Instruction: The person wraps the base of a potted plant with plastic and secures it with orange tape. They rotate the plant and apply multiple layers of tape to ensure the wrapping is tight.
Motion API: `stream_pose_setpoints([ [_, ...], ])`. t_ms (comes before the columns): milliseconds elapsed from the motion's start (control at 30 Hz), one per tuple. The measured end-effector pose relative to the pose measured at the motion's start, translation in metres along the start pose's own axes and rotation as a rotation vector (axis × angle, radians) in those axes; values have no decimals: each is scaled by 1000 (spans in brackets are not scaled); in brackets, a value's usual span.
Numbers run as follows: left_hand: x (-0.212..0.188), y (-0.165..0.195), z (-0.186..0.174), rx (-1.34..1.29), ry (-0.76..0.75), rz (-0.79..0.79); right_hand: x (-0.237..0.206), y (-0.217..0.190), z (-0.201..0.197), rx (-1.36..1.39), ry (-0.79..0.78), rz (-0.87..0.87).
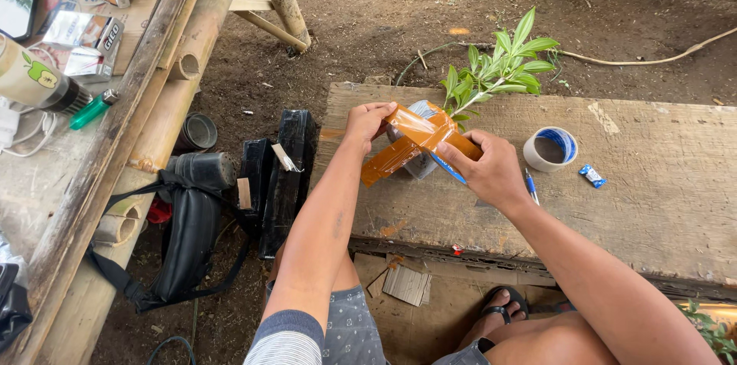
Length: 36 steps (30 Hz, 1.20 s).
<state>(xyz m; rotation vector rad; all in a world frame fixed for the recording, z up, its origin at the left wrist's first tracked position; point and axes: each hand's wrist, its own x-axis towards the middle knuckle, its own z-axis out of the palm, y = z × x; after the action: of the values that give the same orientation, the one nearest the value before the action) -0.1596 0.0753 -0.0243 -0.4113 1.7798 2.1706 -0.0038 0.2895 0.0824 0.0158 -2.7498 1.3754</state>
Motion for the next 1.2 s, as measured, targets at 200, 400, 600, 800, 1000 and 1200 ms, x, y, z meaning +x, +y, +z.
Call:
stream_pose_setpoints([
  [200, -2, 8, 5, 85, 17, -51, -4, 15, 6, 100, 9, 40],
  [400, -1, 9, 10, 165, 23, -37, -10, 26, 13, 216, 3, 78],
  [600, -3, 2, 12, 293, 66, -131, -13, 32, 19, 245, 42, 46],
  [800, 3, 10, 8, 973, 94, 158, -12, 36, 18, 216, 48, -4],
  [1000, -5, 27, 88, 1159, -144, 175, -13, 39, 20, 213, 69, -31],
  [1200, -27, 45, 117, 1374, -184, -141, -12, 51, 25, 398, 67, 58],
])
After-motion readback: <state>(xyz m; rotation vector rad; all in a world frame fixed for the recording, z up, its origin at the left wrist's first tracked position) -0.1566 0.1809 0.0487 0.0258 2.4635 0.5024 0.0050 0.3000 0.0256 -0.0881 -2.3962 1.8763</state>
